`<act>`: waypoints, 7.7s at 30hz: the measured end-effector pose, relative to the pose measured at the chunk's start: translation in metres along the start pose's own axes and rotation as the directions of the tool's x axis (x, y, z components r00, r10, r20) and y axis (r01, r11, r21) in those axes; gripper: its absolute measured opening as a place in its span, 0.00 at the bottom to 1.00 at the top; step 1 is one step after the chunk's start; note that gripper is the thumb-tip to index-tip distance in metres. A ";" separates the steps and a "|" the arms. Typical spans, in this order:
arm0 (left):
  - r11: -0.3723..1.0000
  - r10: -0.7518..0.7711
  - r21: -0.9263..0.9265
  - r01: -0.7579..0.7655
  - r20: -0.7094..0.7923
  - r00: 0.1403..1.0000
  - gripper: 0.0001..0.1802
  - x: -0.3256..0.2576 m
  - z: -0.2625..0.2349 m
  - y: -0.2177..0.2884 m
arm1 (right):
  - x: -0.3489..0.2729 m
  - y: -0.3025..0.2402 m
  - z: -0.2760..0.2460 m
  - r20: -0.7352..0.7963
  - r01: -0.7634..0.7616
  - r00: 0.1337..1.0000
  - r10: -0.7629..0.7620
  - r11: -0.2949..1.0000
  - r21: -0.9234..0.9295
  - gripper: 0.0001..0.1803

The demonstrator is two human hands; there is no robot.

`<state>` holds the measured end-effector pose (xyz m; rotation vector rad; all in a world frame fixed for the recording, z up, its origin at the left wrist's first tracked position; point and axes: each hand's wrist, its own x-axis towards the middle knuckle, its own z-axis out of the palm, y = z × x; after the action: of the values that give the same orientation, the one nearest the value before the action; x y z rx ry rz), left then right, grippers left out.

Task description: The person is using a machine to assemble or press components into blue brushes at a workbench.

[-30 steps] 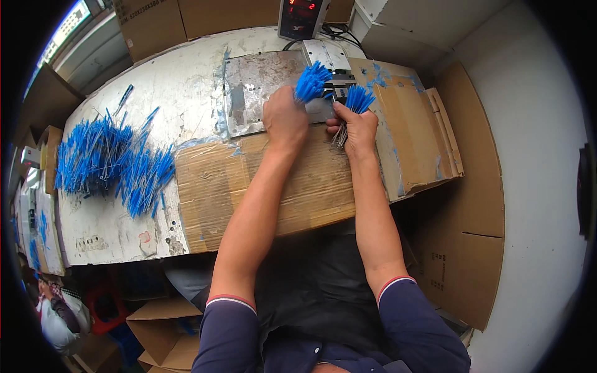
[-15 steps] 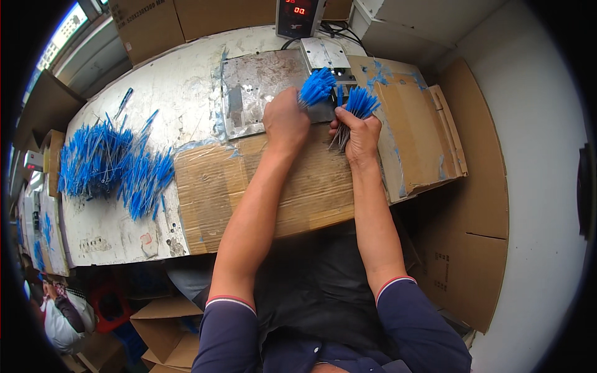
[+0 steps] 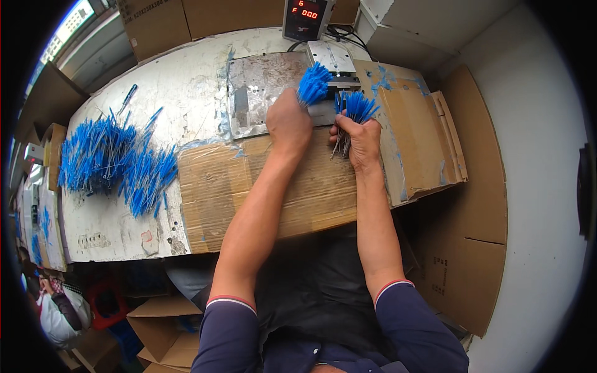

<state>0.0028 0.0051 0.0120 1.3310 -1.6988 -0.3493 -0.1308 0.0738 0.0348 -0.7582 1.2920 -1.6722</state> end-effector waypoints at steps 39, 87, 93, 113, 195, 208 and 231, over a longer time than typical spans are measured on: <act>0.997 0.066 -0.039 -0.071 -0.133 0.989 0.14 0.002 0.005 -0.006 | 0.016 0.006 0.022 -0.271 0.017 0.962 -0.030 0.999 -0.047 0.03; 0.997 0.065 -0.040 -0.069 -0.084 0.994 0.08 -0.001 0.003 -0.003 | 0.012 0.010 0.015 -0.209 0.092 0.966 -0.151 0.959 -0.268 0.07; 0.996 0.080 -0.025 -0.080 -0.020 0.997 0.09 -0.001 0.004 -0.001 | 0.008 0.008 0.001 -0.086 0.114 0.989 -0.118 0.993 -0.041 0.08; 0.992 0.126 0.025 -0.127 0.054 0.991 0.13 -0.001 0.004 0.001 | 0.006 0.011 -0.006 -0.070 0.136 0.988 -0.134 0.991 0.018 0.06; 0.981 -0.015 -0.191 -0.014 -0.149 0.989 0.15 0.003 0.004 -0.005 | 0.012 0.011 0.009 -0.224 0.025 0.972 -0.073 0.977 -0.211 0.07; 0.987 -0.002 -0.157 -0.025 -0.172 0.985 0.14 0.004 0.007 -0.005 | 0.021 0.018 0.025 -0.298 0.089 0.933 -0.203 0.931 -0.355 0.06; 0.988 0.152 -0.012 -0.152 0.022 0.988 0.14 0.001 0.007 -0.006 | 0.004 0.012 0.000 -0.127 0.069 0.988 -0.086 0.988 -0.135 0.05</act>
<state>0.0014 0.0003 0.0044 1.1856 -1.8025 -0.2853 -0.1297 0.0692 0.0232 -0.7941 1.4934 -1.7381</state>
